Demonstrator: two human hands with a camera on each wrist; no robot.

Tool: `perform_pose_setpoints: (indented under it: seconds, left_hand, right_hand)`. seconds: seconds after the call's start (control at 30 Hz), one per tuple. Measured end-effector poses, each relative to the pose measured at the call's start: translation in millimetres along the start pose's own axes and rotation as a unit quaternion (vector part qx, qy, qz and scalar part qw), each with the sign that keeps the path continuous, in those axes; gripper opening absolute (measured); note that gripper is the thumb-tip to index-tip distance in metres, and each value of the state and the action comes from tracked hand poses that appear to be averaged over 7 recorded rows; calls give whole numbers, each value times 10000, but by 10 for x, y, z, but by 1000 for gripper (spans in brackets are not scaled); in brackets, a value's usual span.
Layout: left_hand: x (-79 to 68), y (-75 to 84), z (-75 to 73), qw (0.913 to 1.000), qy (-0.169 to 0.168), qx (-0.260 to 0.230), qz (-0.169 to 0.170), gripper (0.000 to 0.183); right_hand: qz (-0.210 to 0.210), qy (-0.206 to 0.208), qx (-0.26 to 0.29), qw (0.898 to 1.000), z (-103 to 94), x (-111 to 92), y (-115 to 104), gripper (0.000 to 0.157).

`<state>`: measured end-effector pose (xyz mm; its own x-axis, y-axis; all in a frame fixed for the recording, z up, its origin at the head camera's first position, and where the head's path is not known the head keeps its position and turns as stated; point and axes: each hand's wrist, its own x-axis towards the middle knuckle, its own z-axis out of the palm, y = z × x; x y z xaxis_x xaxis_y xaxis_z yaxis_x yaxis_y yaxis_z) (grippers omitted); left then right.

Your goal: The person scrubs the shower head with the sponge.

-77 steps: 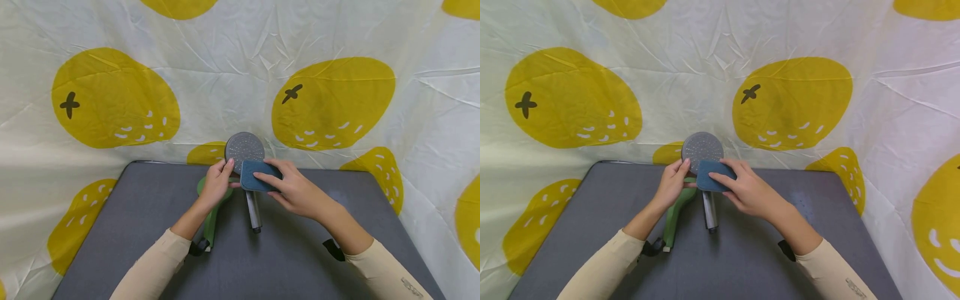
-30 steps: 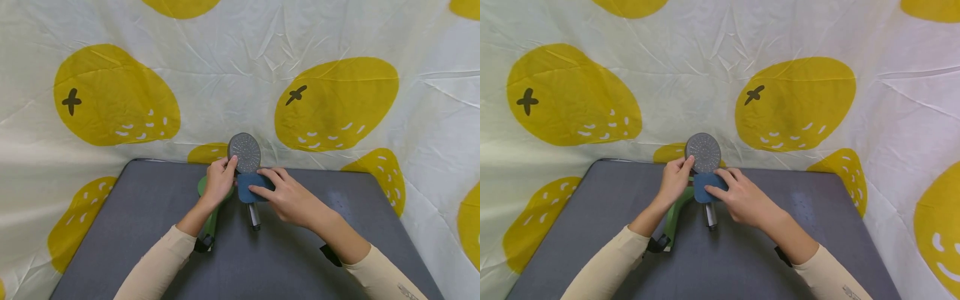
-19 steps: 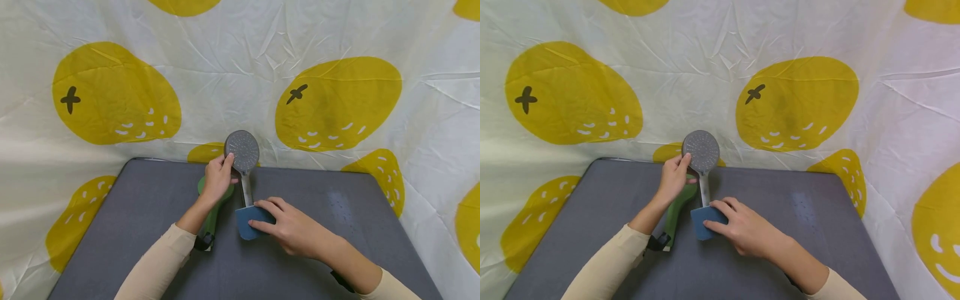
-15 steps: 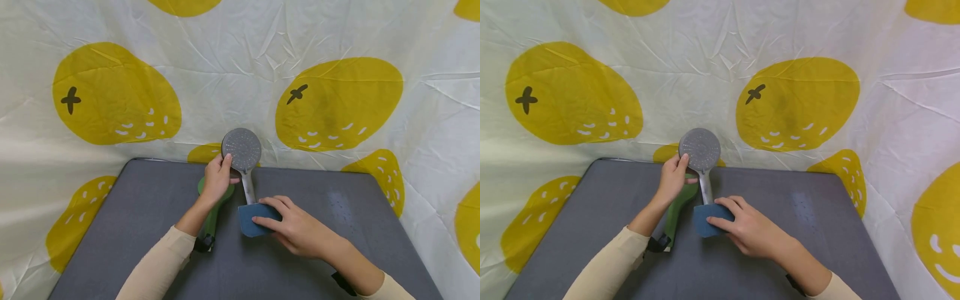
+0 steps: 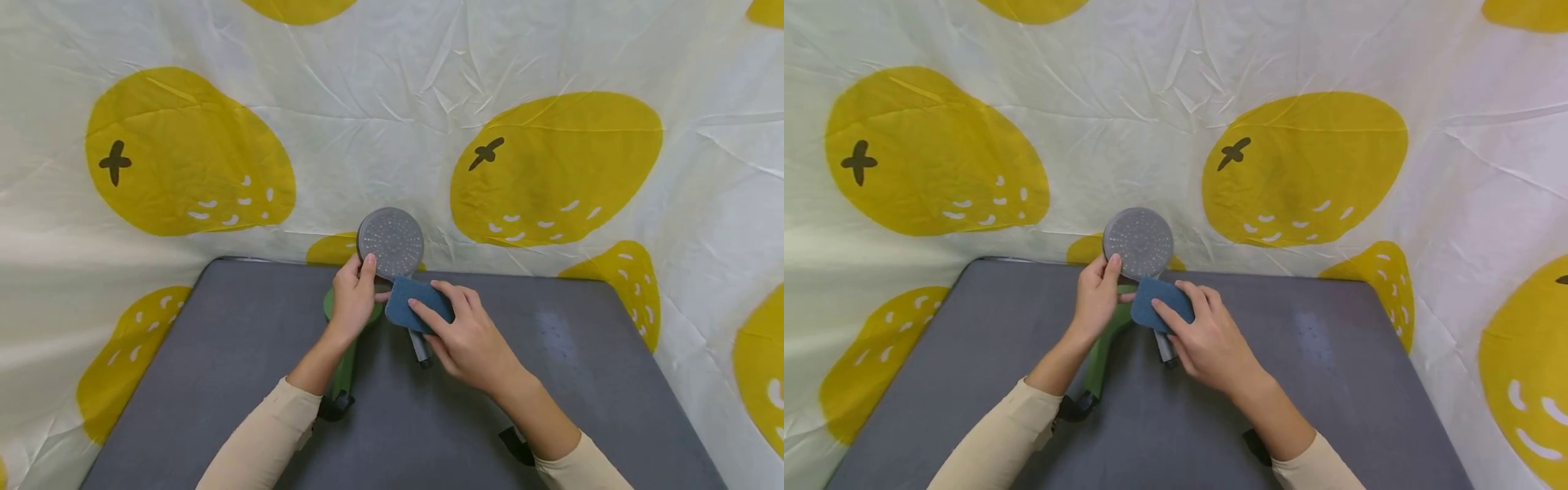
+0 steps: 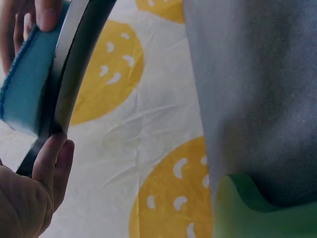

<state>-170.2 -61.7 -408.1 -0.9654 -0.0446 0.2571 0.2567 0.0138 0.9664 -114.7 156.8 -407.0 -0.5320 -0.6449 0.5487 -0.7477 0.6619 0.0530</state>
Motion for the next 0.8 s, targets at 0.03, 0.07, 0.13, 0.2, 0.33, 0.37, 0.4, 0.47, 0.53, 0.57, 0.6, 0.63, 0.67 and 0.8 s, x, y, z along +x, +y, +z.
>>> perform_pose_setpoints:
  seconds: [0.03,0.07,0.13,0.2,0.33,0.37,0.4,0.47,0.53,0.57,0.6,0.63,0.67,0.8]
  left_hand:
    - [0,2,-3,10000,10,13,32,37]
    - [-2,4,-8,10000,29,36,54,37]
    - [-11,4,-14,9997,114,173,97,36]
    - [-18,13,-10,9993,151,303,147,35]
    - [-28,20,14,9990,189,358,191,34]
    - [-29,18,17,9993,145,305,186,35]
    - [-27,14,20,9995,138,241,167,35]
    - [-24,11,18,9998,134,74,108,35]
    - [-21,10,15,9998,138,-146,48,36]
    - [-20,13,14,9995,150,-277,27,36]
    - [-19,18,14,9992,168,-367,13,36]
    - [-20,24,14,9989,154,-453,7,37]
    - [-21,32,17,9986,118,-520,1,38]
    - [-28,55,25,9984,-75,-556,17,40]
  right_hand:
    - [-20,37,-25,10000,5,8,-7,57]
    - [-45,62,-53,10000,10,16,-13,56]
    - [-78,123,-92,9999,13,36,-24,55]
    - [-54,124,-158,9998,-4,60,-25,54]
    - [-28,33,-289,9996,-34,69,-11,59]
    - [-56,-11,-315,9995,-37,55,-6,60]
    - [-91,-54,-294,9995,-40,33,0,61]
    - [-117,-158,-84,9998,-42,-28,19,60]
    - [-42,-163,252,9995,-36,-101,46,50]
    - [29,-105,422,9990,-27,-134,65,45]
    - [105,-2,586,9982,-17,-158,85,43]
    - [193,121,727,9971,-6,-174,106,42]
    - [256,273,814,9960,3,-184,129,44]
    - [276,593,909,9937,7,-152,207,45]
